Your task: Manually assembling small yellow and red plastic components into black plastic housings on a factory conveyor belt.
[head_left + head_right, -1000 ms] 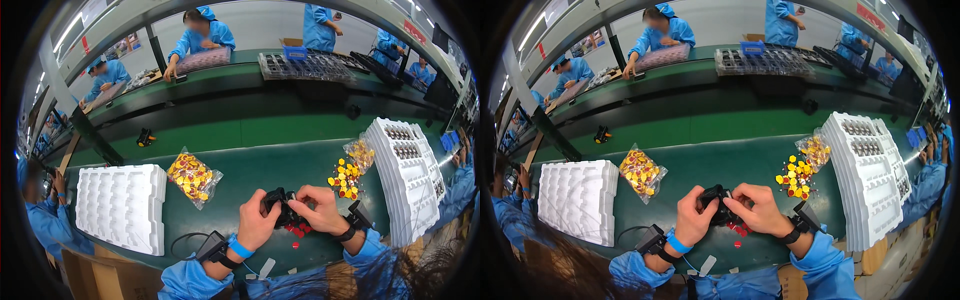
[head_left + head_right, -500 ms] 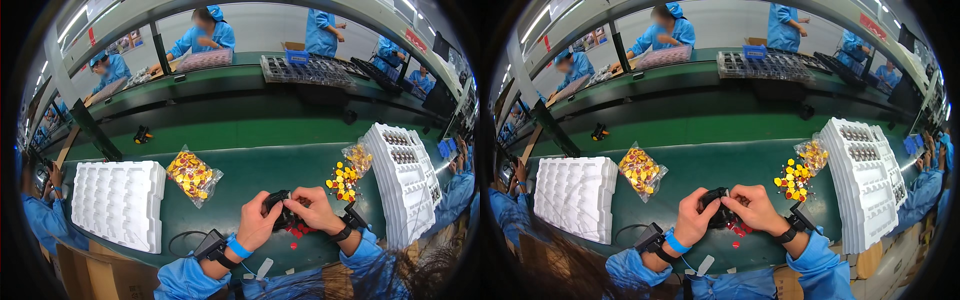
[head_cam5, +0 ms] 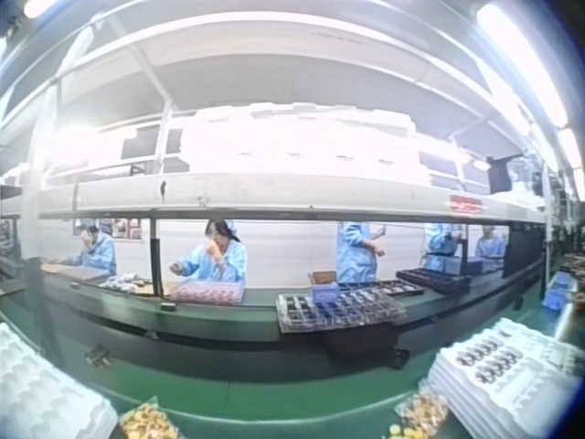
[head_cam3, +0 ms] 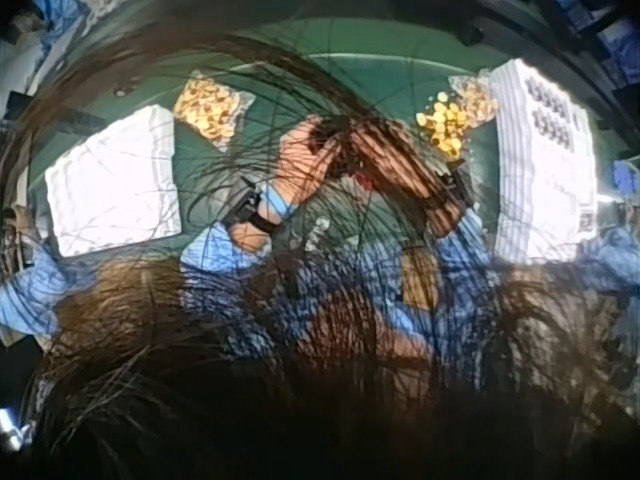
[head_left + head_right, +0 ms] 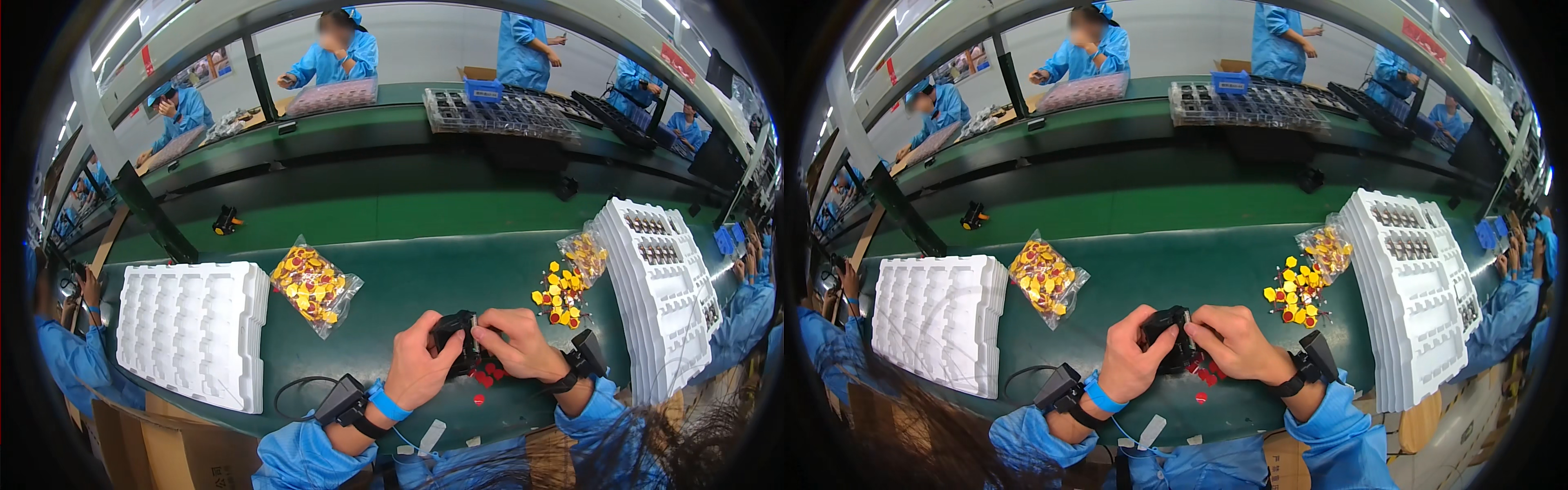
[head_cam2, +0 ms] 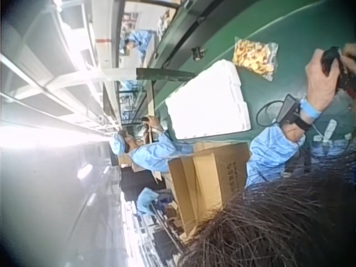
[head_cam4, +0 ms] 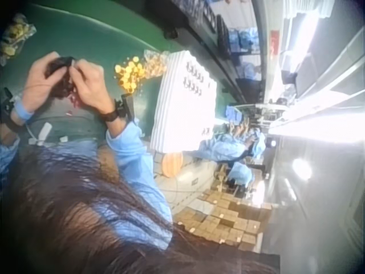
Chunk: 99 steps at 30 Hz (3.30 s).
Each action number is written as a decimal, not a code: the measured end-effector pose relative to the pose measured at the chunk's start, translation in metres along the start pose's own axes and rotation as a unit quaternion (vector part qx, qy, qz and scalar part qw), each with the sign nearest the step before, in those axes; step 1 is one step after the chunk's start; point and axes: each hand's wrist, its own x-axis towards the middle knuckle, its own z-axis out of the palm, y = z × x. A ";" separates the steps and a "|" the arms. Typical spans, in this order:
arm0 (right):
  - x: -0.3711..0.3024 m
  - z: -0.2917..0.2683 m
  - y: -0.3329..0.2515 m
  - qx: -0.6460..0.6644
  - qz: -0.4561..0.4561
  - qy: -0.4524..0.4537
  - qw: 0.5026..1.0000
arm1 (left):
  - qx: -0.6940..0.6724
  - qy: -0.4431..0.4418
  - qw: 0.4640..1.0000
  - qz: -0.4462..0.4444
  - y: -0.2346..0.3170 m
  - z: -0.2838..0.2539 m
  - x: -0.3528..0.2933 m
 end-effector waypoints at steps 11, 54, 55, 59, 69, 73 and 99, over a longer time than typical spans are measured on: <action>-0.002 0.000 -0.011 -0.005 -0.006 0.021 1.000 | 0.000 0.002 1.000 0.014 0.004 -0.002 -0.002; 0.014 -0.002 -0.011 0.090 0.200 0.011 0.976 | -0.113 0.027 0.993 0.037 -0.007 -0.004 0.003; 0.029 -0.010 -0.005 0.060 0.193 0.038 0.979 | -0.116 0.028 0.992 0.042 -0.004 -0.006 0.005; 0.109 -0.046 0.051 -0.167 0.104 0.099 0.975 | -0.089 0.099 0.987 0.090 0.001 -0.010 0.008; 0.184 -0.044 0.129 -0.192 0.338 0.046 0.920 | 0.019 0.109 0.984 0.137 -0.017 -0.007 0.011; 0.172 -0.048 0.111 -0.239 0.261 0.056 0.934 | 0.033 0.112 0.981 0.152 -0.020 -0.006 0.014; 0.002 -0.073 0.038 -0.498 0.126 -0.068 0.855 | 0.134 0.009 0.980 0.146 -0.013 -0.005 0.008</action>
